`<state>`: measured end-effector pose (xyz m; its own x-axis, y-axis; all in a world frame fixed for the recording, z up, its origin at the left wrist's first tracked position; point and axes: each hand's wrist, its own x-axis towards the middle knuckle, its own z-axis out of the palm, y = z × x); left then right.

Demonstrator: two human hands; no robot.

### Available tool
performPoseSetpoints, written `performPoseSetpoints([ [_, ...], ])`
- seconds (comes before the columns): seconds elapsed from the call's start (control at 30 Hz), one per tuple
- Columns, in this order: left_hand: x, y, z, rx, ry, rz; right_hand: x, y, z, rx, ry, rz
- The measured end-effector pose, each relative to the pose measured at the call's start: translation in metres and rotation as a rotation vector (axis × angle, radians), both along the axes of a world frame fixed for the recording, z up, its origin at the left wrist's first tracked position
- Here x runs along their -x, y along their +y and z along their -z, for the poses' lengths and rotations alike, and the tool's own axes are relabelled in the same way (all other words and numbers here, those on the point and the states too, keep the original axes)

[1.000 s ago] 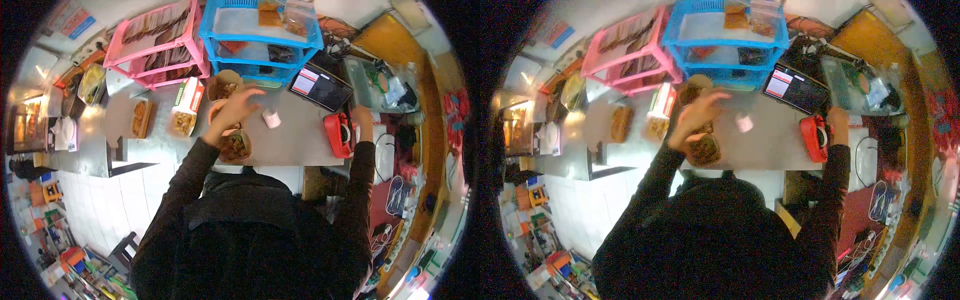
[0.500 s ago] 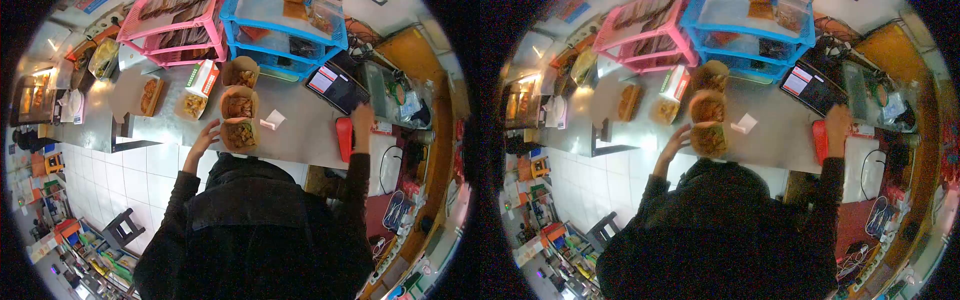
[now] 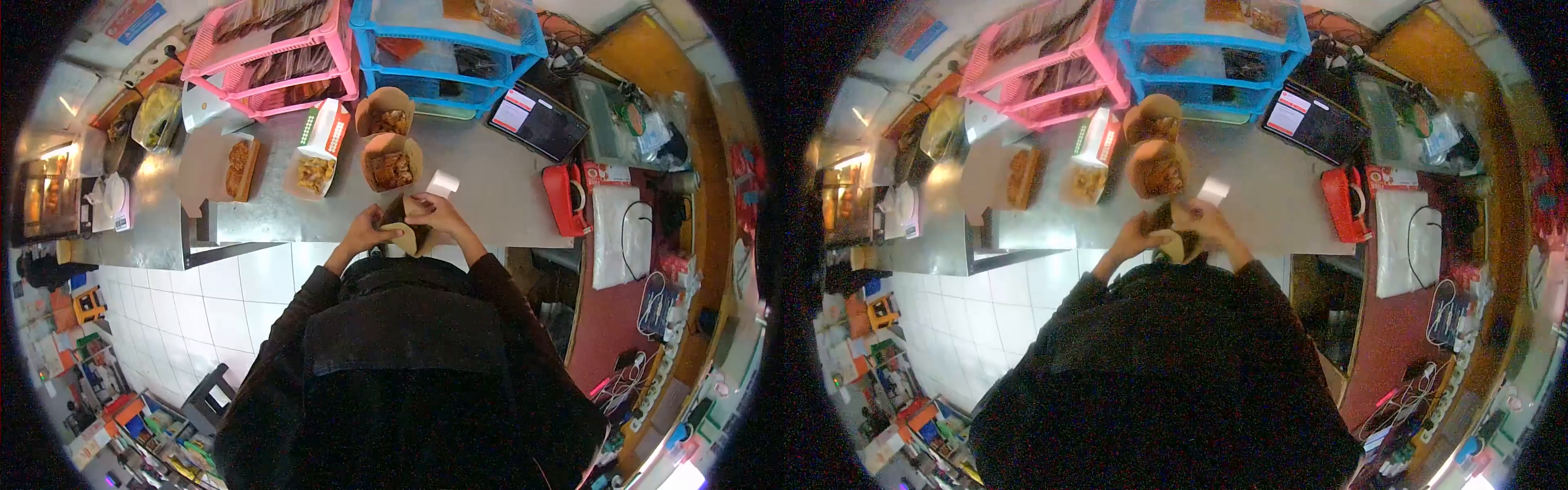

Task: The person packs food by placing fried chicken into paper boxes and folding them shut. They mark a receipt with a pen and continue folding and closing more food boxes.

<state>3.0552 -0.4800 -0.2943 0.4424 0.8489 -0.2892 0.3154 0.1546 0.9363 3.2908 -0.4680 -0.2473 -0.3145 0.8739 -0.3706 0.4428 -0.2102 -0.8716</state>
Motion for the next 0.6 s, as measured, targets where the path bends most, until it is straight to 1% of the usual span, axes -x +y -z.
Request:
performPoseSetpoints([
  [0.07,-0.002,-0.003,0.011,-0.146,0.080,0.052,0.002,0.004,0.001,0.004,-0.002,-0.056],
  [0.1,-0.004,-0.003,0.013,-0.222,0.121,0.078,0.002,0.007,0.003,0.122,0.092,-0.014],
  [0.17,-0.016,-0.008,-0.018,-0.425,0.227,0.059,0.001,0.011,0.012,0.358,0.282,0.074],
  [0.2,-0.020,-0.009,-0.031,-0.528,0.278,0.051,0.001,0.012,0.017,0.280,0.241,0.049],
  [0.27,-0.017,-0.005,-0.033,-0.586,0.245,0.159,-0.001,0.011,0.034,0.127,0.155,0.007],
  [0.3,-0.016,-0.002,-0.033,-0.615,0.227,0.214,-0.003,0.016,0.051,0.067,0.050,-0.021],
  [0.37,-0.012,0.000,-0.038,-0.769,0.269,0.340,-0.006,0.022,0.083,-0.046,-0.159,-0.077],
  [0.4,-0.011,0.001,-0.039,-0.848,0.290,0.402,-0.005,0.020,0.072,-0.008,-0.149,-0.078],
  [0.47,-0.014,0.000,-0.044,-0.858,0.316,0.472,-0.003,0.019,0.031,0.069,-0.125,-0.081],
  [0.5,-0.016,-0.002,-0.044,-0.862,0.329,0.505,-0.007,0.013,0.026,0.081,0.055,-0.050],
  [0.6,-0.023,-0.009,-0.036,-0.825,0.483,0.449,-0.007,-0.013,-0.002,0.224,0.629,0.449],
])
